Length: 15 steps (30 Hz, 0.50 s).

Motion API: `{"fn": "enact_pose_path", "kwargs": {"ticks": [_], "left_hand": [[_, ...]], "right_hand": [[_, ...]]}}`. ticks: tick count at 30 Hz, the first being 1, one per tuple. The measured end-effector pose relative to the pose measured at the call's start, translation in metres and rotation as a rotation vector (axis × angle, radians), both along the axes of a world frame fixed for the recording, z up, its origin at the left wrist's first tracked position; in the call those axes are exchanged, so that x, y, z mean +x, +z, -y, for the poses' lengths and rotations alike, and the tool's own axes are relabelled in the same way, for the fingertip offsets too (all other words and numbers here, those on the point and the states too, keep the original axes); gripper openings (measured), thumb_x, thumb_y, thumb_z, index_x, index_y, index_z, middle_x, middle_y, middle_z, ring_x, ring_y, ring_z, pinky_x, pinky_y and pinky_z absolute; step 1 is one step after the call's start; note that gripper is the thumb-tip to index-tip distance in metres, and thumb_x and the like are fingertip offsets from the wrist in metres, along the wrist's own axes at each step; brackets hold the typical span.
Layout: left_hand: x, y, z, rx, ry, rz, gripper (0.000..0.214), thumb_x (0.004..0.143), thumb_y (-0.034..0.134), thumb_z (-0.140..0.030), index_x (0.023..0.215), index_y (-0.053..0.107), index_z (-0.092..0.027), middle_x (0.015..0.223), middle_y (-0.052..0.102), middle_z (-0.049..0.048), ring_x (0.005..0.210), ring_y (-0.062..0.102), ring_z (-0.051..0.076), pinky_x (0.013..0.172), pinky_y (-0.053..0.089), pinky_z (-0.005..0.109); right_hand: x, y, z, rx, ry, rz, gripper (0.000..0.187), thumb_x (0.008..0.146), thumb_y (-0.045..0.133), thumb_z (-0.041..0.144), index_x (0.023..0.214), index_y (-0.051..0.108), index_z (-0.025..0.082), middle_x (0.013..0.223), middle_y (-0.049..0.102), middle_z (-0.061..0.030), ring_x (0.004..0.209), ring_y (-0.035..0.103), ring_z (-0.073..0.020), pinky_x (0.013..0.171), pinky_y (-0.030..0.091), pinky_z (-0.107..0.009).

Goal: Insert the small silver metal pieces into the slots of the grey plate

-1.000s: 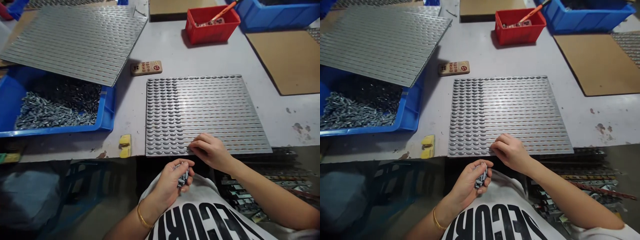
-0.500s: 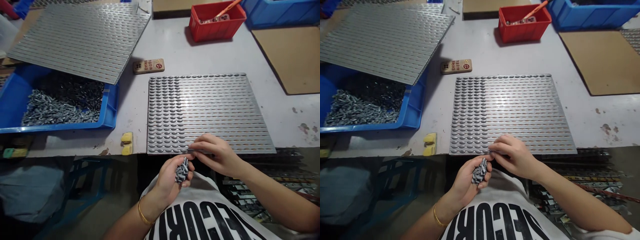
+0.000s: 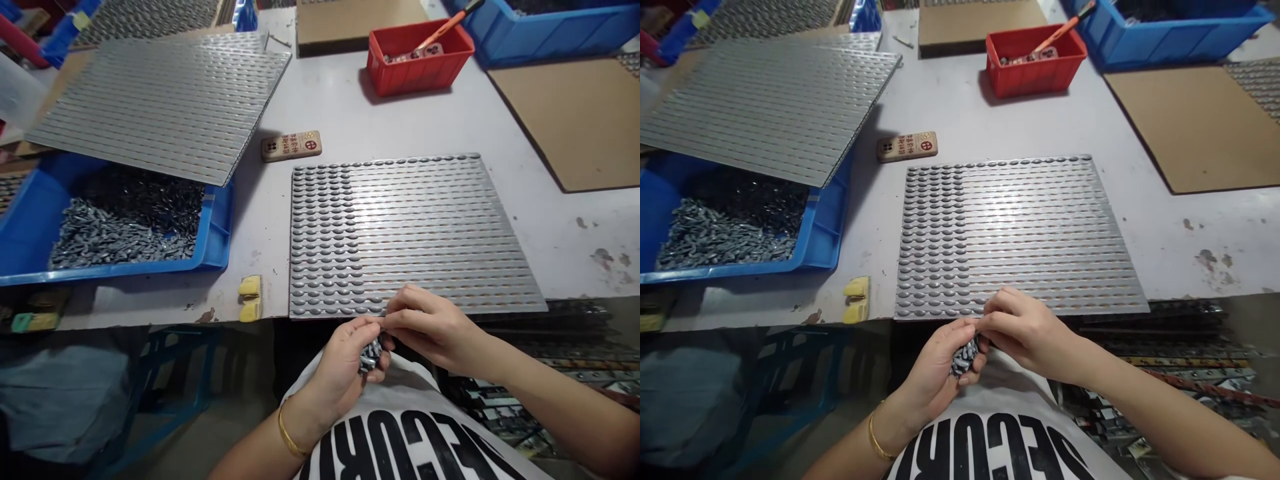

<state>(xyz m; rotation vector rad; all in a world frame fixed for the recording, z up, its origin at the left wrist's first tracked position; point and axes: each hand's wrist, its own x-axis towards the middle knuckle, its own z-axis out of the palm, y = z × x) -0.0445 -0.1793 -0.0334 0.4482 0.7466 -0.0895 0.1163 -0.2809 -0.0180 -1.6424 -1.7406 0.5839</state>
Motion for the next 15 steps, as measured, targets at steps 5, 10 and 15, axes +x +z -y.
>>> {"fn": "enact_pose_path", "kwargs": {"ticks": [5,10,15], "left_hand": [[0.001,0.002,0.003,0.041,0.064,0.002,0.019,0.081,0.068,-0.029,0.092,0.058,-0.016,0.076,0.054,0.0002,0.057,0.047,0.006,0.043,0.022,0.016],[0.001,0.003,0.006,0.060,0.150,-0.055,0.024,0.077,0.073,-0.030,0.091,0.057,-0.018,0.066,0.051,-0.0025,0.056,0.044,0.006,0.043,0.023,0.016],[0.001,0.003,0.006,0.132,0.132,-0.060,0.021,0.080,0.069,-0.032,0.088,0.062,-0.014,0.068,0.051,-0.0008,0.056,0.044,0.006,0.043,0.023,0.017]], "right_hand": [[-0.008,-0.002,0.003,0.086,-0.094,0.044,0.028,0.092,0.051,0.009,0.116,0.061,0.019,0.089,0.058,-0.0075,0.080,0.052,-0.0175,0.069,0.045,-0.031],[-0.020,0.000,0.007,0.093,-0.115,0.006,0.027,0.090,0.055,0.010,0.116,0.059,0.016,0.092,0.061,-0.0092,0.081,0.055,-0.0190,0.070,0.048,-0.033],[-0.022,-0.004,0.008,0.044,-0.154,0.041,0.022,0.094,0.051,0.013,0.113,0.060,0.019,0.090,0.064,-0.0078,0.080,0.058,-0.0179,0.068,0.049,-0.031]]}}
